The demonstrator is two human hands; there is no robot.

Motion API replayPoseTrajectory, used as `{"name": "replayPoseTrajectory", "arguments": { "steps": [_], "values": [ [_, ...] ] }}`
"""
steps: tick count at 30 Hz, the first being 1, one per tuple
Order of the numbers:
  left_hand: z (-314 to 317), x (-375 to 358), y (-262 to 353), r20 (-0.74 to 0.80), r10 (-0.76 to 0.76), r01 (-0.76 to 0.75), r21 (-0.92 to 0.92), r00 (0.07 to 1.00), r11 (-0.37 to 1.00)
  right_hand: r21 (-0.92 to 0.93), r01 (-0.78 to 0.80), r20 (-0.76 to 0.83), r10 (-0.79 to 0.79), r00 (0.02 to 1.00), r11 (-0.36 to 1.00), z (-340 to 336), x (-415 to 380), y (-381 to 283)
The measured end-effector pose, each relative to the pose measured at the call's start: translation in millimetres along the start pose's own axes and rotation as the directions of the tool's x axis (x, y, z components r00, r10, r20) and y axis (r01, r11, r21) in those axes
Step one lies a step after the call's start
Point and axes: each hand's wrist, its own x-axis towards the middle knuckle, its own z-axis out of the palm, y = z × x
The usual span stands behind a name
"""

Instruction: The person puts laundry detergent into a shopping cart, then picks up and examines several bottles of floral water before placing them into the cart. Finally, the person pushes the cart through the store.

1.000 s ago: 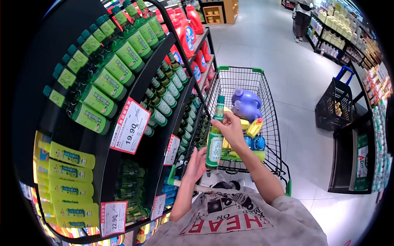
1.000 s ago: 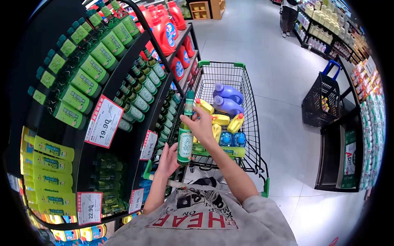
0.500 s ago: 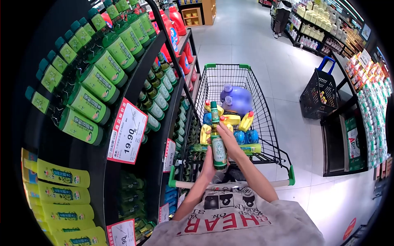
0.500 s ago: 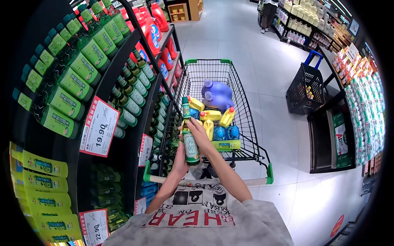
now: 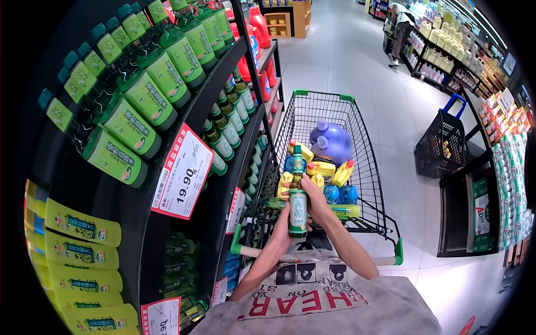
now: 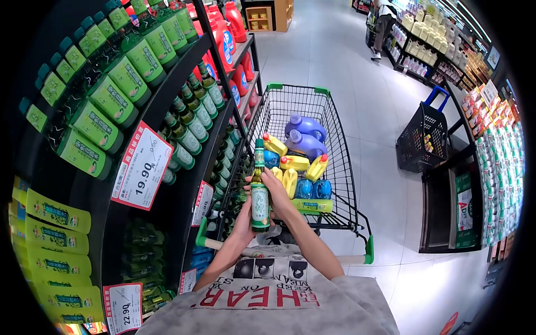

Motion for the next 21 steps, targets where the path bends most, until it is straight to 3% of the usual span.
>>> {"name": "replayPoseTrajectory", "arguments": {
  "steps": [9,13,15,21],
  "values": [
    [-13.6,-14.2,6.0,-0.036,0.113,-0.113,-0.003,0.993,0.994,-0.093,-0.034,0.127,0.046,0.991,0.995,11.6,19.3,2.4],
    [-21.6,-19.9,5.0,-0.078,0.097,-0.095,0.039,0.992,0.995,-0.145,-0.029,0.066,0.039,0.997,0.989,11.2,17.2,14.0],
    [-18.4,-21.0,4.3,-0.079,0.161,-0.149,0.138,0.984,0.979,-0.186,-0.022,-0.045,0.014,0.999,0.982,5.3,17.9,16.6],
    [-7.8,-22.3,-5.2,-0.087,0.246,-0.220,0.237,0.965,0.946,-0.043,-0.010,-0.078,0.006,0.997,0.999,7.3,-0.2,3.5]
  ]
}}
